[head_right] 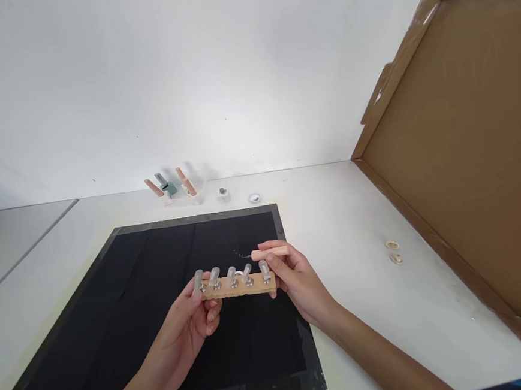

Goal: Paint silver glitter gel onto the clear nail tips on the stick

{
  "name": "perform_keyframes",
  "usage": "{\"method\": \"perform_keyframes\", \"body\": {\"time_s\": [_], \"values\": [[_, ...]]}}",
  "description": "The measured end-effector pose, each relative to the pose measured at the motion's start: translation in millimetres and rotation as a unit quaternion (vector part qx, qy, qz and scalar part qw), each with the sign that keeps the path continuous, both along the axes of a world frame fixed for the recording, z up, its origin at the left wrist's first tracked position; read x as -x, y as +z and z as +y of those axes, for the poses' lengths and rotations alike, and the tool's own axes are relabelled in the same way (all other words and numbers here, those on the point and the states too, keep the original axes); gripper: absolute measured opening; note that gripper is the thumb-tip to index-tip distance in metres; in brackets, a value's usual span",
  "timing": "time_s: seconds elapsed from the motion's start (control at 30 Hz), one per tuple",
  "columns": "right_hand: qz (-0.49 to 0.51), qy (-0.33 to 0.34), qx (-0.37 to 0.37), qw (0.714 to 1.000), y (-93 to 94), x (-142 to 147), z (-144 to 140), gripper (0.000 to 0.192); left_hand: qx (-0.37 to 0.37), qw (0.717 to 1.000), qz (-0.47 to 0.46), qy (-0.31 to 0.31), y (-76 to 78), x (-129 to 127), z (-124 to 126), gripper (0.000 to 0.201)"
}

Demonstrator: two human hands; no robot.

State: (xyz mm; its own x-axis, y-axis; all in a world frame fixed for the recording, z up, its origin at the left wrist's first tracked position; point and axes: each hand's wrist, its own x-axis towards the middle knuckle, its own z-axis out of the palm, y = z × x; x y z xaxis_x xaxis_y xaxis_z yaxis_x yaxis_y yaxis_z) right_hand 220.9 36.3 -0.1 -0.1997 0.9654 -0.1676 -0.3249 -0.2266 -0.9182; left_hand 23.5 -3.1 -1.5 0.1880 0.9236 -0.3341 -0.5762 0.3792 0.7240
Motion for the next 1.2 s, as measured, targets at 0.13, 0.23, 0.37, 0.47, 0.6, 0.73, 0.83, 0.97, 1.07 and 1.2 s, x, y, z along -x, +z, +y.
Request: {"method": "perform_keyframes", "body": {"time_s": [0.13, 0.23, 0.37, 0.47, 0.6, 0.73, 0.83, 0.97, 1.07, 1.2], "values": [[0.031, 0.015, 0.018, 0.999, 0.5, 3, -1, 0.019, 0.013, 0.999, -0.029, -0.01, -5.2, 0, 0, 0.022], [0.05, 0.031, 0.033, 0.998, -1.6, 5, -2, 0.02, 0.036, 0.997, -0.068, -0.009, -7.5, -1, 2, 0.022], [0.073, 0.051, 0.038, 0.995, -3.8, 6, -4, 0.022, 0.068, 0.991, -0.115, -0.016, -8.8, -1, 4, 0.024], [0.072, 0.059, 0.043, 0.995, -4.9, 5, -5, 0.024, 0.08, 0.989, -0.118, -0.037, -10.6, 0, 5, 0.021], [0.053, 0.062, 0.047, 0.996, -6.5, 6, -7, 0.026, 0.084, 0.988, -0.114, -0.058, -13.0, 2, 7, 0.023], [0.039, 0.064, 0.026, 0.997, -7.3, 7, -6, 0.025, 0.084, 0.989, -0.113, -0.048, -10.7, 3, 11, 0.02], [0.014, 0.054, -0.019, 0.998, -7.5, 5, -3, 0.025, 0.074, 0.989, -0.127, -0.026, -3.2, 7, 16, 0.015], [-0.059, -0.003, -0.092, 0.994, -6.1, -4, 5, 0.025, 0.07, 0.986, -0.146, -0.027, 11.8, 18, 22, 0.011], [-0.1, -0.025, -0.125, 0.987, -4.3, -10, 10, 0.026, 0.054, 0.992, -0.115, -0.024, 19.7, 29, 22, 0.015], [-0.182, -0.011, -0.174, 0.968, -6.6, -8, 12, 0.025, 0.039, 0.996, -0.081, -0.014, 17.5, 44, 21, 0.019]]}}
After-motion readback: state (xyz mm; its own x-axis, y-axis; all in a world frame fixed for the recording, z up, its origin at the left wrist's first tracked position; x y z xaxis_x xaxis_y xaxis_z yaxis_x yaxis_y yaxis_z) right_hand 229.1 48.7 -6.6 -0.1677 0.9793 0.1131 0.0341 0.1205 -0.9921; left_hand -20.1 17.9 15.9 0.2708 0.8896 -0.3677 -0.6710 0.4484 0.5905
